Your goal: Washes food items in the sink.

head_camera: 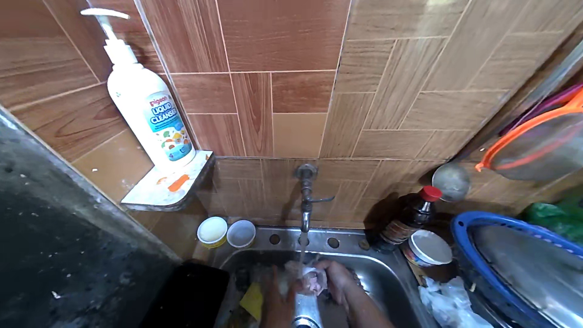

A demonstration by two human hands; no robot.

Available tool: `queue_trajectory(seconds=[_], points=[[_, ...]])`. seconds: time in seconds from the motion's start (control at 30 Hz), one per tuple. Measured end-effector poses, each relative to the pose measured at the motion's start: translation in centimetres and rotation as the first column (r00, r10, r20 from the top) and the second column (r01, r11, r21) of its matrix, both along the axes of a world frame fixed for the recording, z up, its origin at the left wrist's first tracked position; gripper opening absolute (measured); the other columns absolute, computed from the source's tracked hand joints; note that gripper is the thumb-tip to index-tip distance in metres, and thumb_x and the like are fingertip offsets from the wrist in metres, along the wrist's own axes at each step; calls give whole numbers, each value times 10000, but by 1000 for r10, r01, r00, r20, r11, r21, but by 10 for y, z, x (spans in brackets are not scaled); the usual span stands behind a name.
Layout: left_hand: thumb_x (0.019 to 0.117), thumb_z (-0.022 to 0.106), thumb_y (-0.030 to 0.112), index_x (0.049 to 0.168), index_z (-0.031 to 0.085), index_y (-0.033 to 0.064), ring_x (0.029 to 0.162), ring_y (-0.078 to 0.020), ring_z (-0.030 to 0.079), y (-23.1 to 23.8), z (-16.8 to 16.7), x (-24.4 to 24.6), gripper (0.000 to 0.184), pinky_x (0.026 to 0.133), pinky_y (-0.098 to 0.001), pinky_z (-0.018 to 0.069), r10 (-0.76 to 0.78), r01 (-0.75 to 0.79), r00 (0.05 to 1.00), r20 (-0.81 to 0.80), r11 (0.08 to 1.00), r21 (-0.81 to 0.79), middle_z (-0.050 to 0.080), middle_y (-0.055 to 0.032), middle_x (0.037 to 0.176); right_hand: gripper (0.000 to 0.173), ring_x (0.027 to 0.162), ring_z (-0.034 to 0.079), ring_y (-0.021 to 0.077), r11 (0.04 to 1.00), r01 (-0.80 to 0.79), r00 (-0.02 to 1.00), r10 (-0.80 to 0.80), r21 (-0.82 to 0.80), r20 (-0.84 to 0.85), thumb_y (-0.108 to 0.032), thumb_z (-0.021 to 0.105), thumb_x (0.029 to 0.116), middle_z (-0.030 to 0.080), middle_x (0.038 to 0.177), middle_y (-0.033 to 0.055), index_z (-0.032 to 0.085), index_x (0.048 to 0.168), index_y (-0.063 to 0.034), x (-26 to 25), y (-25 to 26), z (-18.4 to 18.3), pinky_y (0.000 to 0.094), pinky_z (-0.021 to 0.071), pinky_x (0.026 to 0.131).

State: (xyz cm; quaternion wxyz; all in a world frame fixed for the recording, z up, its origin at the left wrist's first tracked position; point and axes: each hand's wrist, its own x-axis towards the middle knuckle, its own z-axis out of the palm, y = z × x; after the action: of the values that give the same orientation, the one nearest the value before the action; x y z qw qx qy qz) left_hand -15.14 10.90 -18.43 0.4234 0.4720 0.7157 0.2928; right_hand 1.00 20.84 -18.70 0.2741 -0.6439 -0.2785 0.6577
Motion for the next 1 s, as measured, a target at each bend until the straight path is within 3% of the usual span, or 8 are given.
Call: queue_trajectory(seconds=[0.13, 0.27, 0.4, 0.5, 0.6, 0.73, 0.83, 1.0], points=[[1026, 508, 35, 1570, 296, -45, 1418, -319, 475, 41, 3, 25, 590, 1188, -426, 385, -205, 200, 963, 177, 979, 46, 424, -263, 1555, 246, 870, 617, 225, 941, -321, 926, 288, 110, 246, -188, 589, 1028, 659, 976, 146, 678, 1106, 27, -27, 2, 27, 436, 512, 815], [1070, 521, 164, 1412, 524, -70, 1299, -328, 565, 62, -11, 21, 414, 1133, -461, 419, -181, 197, 974, 134, 973, -118, 589, -260, 1377, 326, 1031, 640, 294, 785, -576, 784, 453, 228, 425, -205, 598, 1031, 661, 1138, 214, 625, 1243, 42, -43, 16, 55, 472, 507, 936], [1097, 475, 190, 1427, 495, -79, 1334, -350, 518, 64, -25, 22, 426, 1135, -484, 404, 52, 8, 960, 274, 976, -216, 538, -274, 1424, 462, 1213, 606, 339, 683, -716, 656, 589, 144, 472, -218, 644, 1008, 610, 1322, 250, 545, 1391, 23, -47, 22, 80, 502, 471, 1054], [1077, 479, 88, 1410, 478, -82, 1231, -336, 551, 55, -36, 28, 373, 1030, -491, 472, 314, -202, 812, 492, 942, -268, 542, -264, 1375, 360, 1039, 633, 210, 830, -536, 843, 516, 155, 153, -159, 580, 1045, 634, 1194, 146, 529, 1371, -15, -39, 12, 84, 398, 535, 904], [1143, 267, 338, 1502, 424, 37, 1219, -332, 559, 45, -41, 31, 494, 977, -540, 486, 396, -261, 639, 659, 918, -299, 540, -222, 1405, 279, 849, 660, 196, 987, -136, 964, 153, 91, -219, -81, 479, 1059, 660, 999, 115, 524, 1332, -42, -31, 6, 84, 387, 569, 745], [1093, 151, 562, 1337, 527, 60, 943, -228, 677, 49, -20, 41, 673, 772, -425, 585, 286, -269, 295, 912, 940, -208, 675, -134, 1091, 179, 716, 621, 152, 994, -49, 980, 66, 93, -187, -119, 504, 1046, 615, 839, 72, 568, 1194, -42, -22, 1, 72, 334, 552, 657], [1124, 378, 188, 1311, 538, -37, 931, -192, 654, 51, 2, 48, 334, 839, -361, 568, 249, -328, 499, 830, 941, -85, 658, -152, 1072, 298, 1002, 630, 219, 940, -273, 953, 237, 205, 187, -114, 551, 1045, 656, 1153, 170, 607, 1308, 16, -20, -7, 61, 401, 520, 895], [1123, 362, 390, 1353, 551, 4, 1020, -237, 637, 37, 32, 40, 487, 896, -422, 537, 262, -168, 715, 648, 964, -205, 645, -170, 1174, 310, 1065, 605, 216, 897, -336, 938, 294, 286, 181, -146, 455, 1087, 650, 1199, 165, 629, 1284, 17, -31, -18, 60, 408, 487, 939]])
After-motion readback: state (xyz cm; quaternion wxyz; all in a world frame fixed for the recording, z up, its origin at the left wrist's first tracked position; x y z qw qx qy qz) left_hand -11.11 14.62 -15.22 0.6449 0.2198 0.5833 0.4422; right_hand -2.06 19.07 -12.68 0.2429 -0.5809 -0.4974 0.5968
